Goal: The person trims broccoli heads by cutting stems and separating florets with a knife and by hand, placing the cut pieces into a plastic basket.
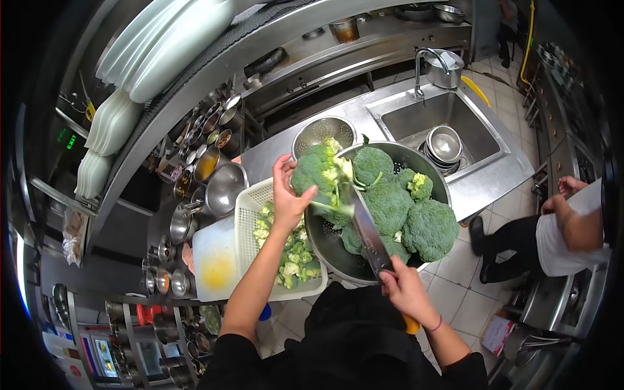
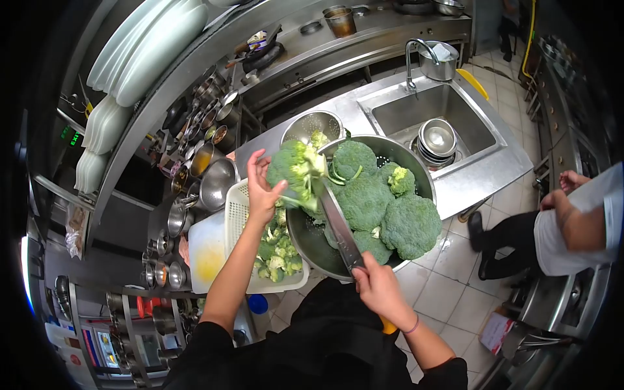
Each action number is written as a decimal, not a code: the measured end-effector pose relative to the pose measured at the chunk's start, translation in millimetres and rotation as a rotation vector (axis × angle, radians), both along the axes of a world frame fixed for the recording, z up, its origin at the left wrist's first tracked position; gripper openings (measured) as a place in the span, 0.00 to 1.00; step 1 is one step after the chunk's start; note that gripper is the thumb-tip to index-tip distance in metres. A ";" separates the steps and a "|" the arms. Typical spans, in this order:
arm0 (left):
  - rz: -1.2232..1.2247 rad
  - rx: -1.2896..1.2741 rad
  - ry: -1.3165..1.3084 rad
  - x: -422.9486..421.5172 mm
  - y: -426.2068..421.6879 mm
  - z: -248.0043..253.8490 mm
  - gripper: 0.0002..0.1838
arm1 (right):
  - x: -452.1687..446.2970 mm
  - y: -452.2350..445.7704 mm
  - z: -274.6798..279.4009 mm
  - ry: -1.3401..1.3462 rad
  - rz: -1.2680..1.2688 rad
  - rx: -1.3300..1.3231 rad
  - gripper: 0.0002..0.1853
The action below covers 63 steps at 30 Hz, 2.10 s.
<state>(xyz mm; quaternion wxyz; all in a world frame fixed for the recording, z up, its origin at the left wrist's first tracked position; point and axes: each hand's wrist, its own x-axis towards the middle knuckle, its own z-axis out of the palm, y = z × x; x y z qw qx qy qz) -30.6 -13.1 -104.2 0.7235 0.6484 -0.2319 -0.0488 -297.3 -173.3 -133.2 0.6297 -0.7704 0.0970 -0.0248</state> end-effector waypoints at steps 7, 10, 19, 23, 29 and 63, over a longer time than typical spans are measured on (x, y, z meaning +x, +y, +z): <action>0.354 0.286 -0.404 32.6 20.2 17.4 0.42 | -13.0 -14.9 8.4 0.026 -0.202 0.028 0.08; -0.011 -0.374 0.213 17.0 68.7 34.6 0.41 | -19.8 -6.5 11.8 -0.032 -0.242 -0.104 0.08; -0.329 -0.930 0.689 -56.0 183.9 -108.4 0.50 | 22.8 74.5 18.1 -0.133 0.006 -0.304 0.08; -0.022 -0.690 0.437 -44.5 222.6 -69.0 0.55 | 69.1 136.8 26.0 -0.123 0.100 -0.347 0.08; 0.192 -0.142 -0.107 -9.0 275.5 -64.1 0.60 | 129.9 210.8 62.9 -0.279 0.141 -0.528 0.08; 0.095 0.044 -0.186 83.7 321.7 -108.5 0.54 | 189.1 282.5 37.9 0.092 -0.015 -0.248 0.09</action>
